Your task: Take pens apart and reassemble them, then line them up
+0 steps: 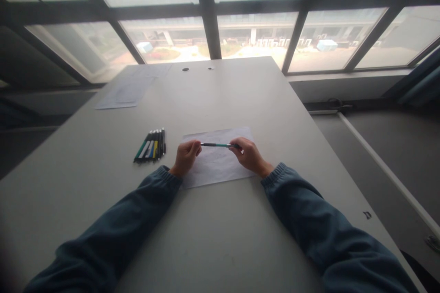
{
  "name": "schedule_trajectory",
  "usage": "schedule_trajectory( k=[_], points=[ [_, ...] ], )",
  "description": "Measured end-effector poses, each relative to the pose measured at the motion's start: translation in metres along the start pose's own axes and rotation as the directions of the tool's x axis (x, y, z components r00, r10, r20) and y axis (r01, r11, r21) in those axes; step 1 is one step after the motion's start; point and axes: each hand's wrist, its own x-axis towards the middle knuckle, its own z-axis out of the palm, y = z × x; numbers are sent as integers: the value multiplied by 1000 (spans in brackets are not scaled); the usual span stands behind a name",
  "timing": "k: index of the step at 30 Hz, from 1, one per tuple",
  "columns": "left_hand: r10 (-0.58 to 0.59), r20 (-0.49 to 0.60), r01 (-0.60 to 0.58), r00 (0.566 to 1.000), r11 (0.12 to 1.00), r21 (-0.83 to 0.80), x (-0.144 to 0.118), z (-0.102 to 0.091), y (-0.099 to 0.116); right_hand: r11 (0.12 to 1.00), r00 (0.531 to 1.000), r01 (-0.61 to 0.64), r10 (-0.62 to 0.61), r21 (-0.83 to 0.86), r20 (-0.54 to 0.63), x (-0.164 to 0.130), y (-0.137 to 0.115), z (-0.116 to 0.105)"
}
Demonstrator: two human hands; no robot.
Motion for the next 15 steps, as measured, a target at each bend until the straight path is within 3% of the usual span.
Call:
schedule_trajectory(
  k=[7,15],
  points=[
    [110,44,-115,993,985,126,1,-3,3,1000,1000,-7,7,2,-12,-1,3,1],
    [186,19,-187,982,981,53,2,0,4,999,999,-31,31,11,-44,-2,8,3]
  ],
)
